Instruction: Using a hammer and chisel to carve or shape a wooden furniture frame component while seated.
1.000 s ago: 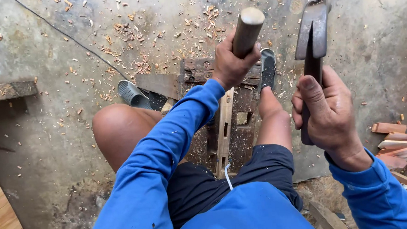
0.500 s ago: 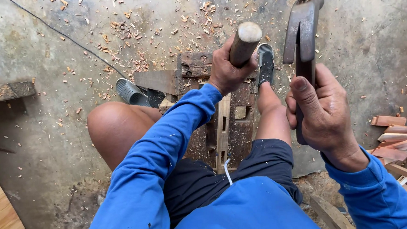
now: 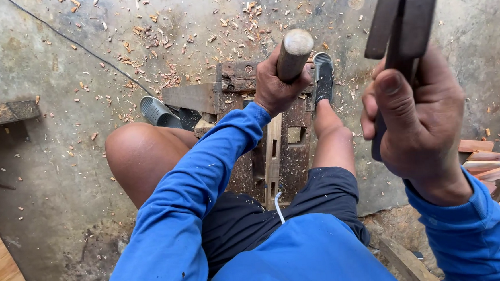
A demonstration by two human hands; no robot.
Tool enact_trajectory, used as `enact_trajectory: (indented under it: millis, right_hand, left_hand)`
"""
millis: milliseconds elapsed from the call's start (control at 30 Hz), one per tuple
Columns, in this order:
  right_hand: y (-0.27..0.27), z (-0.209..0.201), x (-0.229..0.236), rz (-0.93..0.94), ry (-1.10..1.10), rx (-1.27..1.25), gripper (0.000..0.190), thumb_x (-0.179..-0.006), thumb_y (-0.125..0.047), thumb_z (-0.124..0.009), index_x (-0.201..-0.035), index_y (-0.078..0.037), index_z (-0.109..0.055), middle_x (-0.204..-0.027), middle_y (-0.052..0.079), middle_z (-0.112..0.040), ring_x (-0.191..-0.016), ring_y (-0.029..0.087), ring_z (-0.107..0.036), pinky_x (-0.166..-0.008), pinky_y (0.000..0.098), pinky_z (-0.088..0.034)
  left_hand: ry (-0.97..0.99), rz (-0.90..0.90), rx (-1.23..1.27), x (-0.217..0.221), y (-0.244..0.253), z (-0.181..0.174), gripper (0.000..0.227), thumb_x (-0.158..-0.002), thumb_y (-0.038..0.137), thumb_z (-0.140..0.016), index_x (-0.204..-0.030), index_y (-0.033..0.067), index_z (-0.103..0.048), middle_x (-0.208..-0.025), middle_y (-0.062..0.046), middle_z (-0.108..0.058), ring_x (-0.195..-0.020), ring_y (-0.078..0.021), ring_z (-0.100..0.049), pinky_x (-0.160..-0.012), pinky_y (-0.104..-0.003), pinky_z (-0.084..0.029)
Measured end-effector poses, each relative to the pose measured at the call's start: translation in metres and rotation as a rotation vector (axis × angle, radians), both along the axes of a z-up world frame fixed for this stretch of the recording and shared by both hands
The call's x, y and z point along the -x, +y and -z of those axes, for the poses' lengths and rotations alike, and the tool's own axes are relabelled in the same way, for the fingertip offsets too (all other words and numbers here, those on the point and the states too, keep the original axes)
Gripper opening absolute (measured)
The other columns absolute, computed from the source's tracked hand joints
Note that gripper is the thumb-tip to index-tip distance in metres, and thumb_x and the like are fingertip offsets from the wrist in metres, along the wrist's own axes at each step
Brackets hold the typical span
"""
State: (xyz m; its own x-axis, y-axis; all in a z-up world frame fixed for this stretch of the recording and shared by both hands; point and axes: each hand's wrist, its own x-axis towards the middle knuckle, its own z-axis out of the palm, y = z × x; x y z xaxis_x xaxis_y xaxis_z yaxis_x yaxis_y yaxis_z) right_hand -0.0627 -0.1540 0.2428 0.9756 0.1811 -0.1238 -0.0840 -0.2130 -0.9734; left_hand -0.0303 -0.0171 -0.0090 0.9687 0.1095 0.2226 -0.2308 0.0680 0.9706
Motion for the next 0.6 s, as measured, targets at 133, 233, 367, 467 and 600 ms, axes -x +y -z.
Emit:
enact_trajectory:
  millis: [133,233,367,467,600]
  right_hand:
    - [-0.014,0.042,-0.012,-0.111,-0.2,0.343,0.037,-0.116,-0.037,-0.064,-0.118,-0.002,-0.052,-0.08,0.012,-0.059,-0.066,0.019,-0.06,-0.056,0.0338,-0.048]
    - [-0.008,0.031,-0.035,-0.314,-0.158,0.866,0.034,-0.111,-0.034,-0.066,-0.11,-0.003,-0.053,-0.07,0.02,-0.062,-0.065,0.031,-0.064,-0.057,0.0449,-0.048]
    - [-0.011,0.004,-0.048,-0.284,-0.277,0.88,0.037,-0.112,-0.039,-0.065,-0.111,-0.003,-0.056,-0.072,0.019,-0.062,-0.064,0.028,-0.066,-0.057,0.0453,-0.049]
    - [0.002,0.026,-0.055,-0.009,-0.25,0.474,0.043,-0.107,-0.043,-0.057,-0.117,-0.002,-0.05,-0.069,0.016,-0.06,-0.06,0.026,-0.065,-0.053,0.0406,-0.048]
    - [-0.001,0.033,-0.104,-0.346,0.265,0.89,0.048,-0.103,-0.049,-0.057,-0.097,-0.002,-0.056,-0.061,0.014,-0.061,-0.05,0.029,-0.065,-0.046,0.0419,-0.049]
  left_hand:
    - [-0.018,-0.031,0.02,0.0,0.0,0.0,0.047,-0.09,0.019,-0.08,-0.131,0.0051,-0.061,-0.103,-0.008,-0.076,-0.093,-0.012,-0.074,-0.086,-0.031,-0.063]
    - [0.063,-0.07,-0.028,-0.005,0.0,0.009,0.046,-0.089,0.023,-0.079,-0.128,0.0051,-0.062,-0.097,-0.009,-0.077,-0.087,-0.0129,-0.075,-0.082,-0.032,-0.063]
    - [0.036,-0.096,-0.053,-0.011,-0.005,0.013,0.046,-0.089,0.029,-0.08,-0.125,0.0062,-0.063,-0.099,-0.013,-0.077,-0.09,-0.0179,-0.077,-0.085,-0.036,-0.063]
    - [0.179,-0.063,-0.107,-0.02,-0.003,0.007,0.048,-0.088,0.036,-0.079,-0.124,0.007,-0.064,-0.094,-0.012,-0.078,-0.086,-0.019,-0.079,-0.08,-0.036,-0.064]
    - [0.179,-0.096,-0.108,-0.037,-0.003,0.01,0.058,-0.086,0.038,-0.078,-0.13,0.0051,-0.06,-0.093,-0.014,-0.076,-0.084,-0.0218,-0.077,-0.079,-0.037,-0.061]
